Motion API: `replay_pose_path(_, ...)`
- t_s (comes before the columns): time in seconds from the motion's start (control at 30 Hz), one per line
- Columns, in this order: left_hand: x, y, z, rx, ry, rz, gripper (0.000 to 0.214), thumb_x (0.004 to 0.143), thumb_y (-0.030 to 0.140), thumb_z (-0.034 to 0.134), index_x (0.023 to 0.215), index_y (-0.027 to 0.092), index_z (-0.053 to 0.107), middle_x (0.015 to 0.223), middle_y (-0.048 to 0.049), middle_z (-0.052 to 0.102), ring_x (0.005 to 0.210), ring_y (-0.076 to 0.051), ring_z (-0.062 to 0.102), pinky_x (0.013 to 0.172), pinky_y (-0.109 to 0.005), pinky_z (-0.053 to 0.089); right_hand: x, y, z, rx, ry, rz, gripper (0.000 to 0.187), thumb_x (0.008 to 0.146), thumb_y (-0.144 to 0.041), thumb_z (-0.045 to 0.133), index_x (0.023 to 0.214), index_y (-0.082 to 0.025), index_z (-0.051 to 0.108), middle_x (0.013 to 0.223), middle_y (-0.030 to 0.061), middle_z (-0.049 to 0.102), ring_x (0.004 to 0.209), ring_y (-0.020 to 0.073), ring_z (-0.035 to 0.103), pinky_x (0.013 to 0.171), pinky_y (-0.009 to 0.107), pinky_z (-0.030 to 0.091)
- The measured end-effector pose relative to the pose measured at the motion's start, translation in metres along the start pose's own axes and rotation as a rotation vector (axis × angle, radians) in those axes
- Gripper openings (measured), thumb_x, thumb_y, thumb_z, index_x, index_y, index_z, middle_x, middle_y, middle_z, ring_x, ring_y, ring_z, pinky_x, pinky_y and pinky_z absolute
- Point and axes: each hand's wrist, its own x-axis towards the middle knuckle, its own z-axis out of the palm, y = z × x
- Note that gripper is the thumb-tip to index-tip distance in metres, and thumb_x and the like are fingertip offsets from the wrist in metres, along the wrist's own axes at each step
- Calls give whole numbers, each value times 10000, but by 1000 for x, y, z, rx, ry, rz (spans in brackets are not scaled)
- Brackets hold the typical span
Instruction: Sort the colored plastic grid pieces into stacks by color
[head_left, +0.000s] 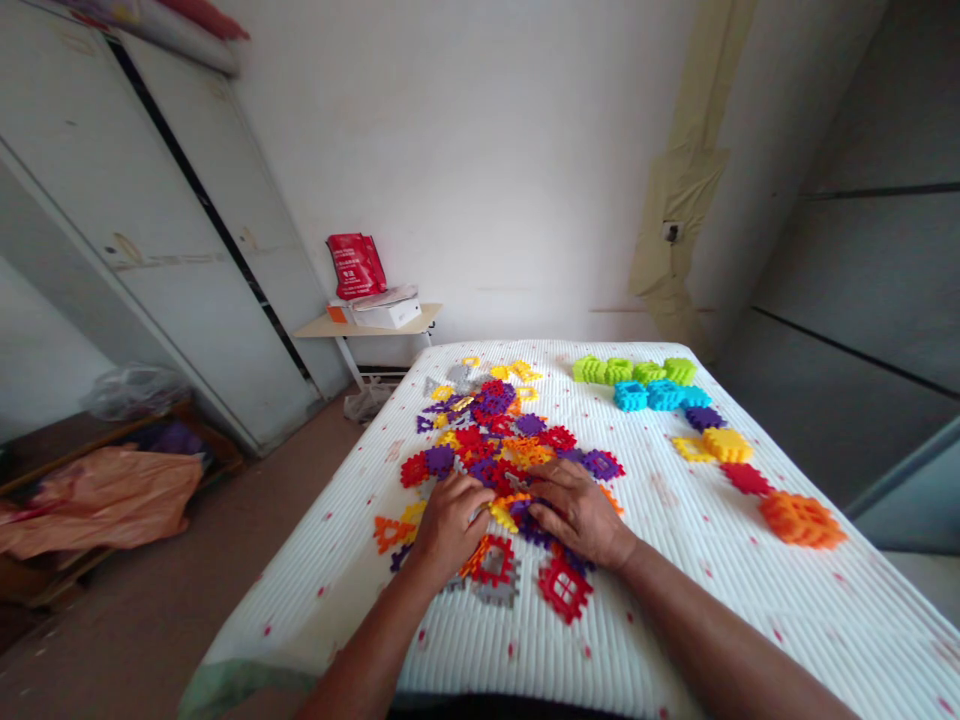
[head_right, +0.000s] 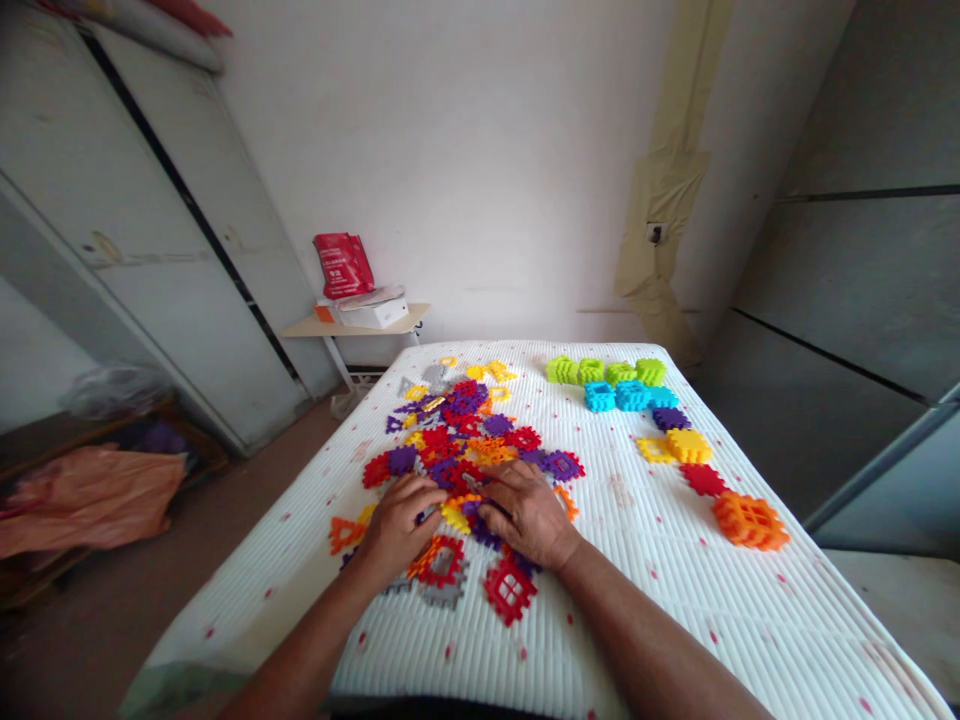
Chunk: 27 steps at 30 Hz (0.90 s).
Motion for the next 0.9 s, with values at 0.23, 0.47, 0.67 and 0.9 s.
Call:
replay_pose_path(0.23,9,-2,-7,-149,74,-165,159,756,176,531,829,198,671,861,-41,655,838,-169,581,763,-310,467,0,15,2,27,154,166,276,916,-344,404,908,-208,644,1007,80,651,959,208,574,842,405,465)
replay_pose_path(0.47,17,2,-5,-550,140,-530,304,723,290,568,977,145,649,784,-45,674,698,-154,615,642,-267,484,0,15,5,49,150,186,266,916,-353,401,940,-205,621,936,75,658,978,218,566,839,399,471)
replay_pose_path(0.67,28,11,0,-737,193,-630,385,692,353,596,1001,127,635,806,-59,675,732,-168,624,682,-287,494,1,9,1,120,241,188,244,883,-351,479,1025,-186,589,956,86,654,915,211,572,823,381,472)
replay_pose_path(0.9,42,25,12,-698,130,-519,297,712,363,577,921,155,607,846,-63,681,773,-189,639,718,-299,503,1,-1,-6,318,277,239,214,871,-341,494,995,-200,596,889,51,658,827,156,604,752,285,488)
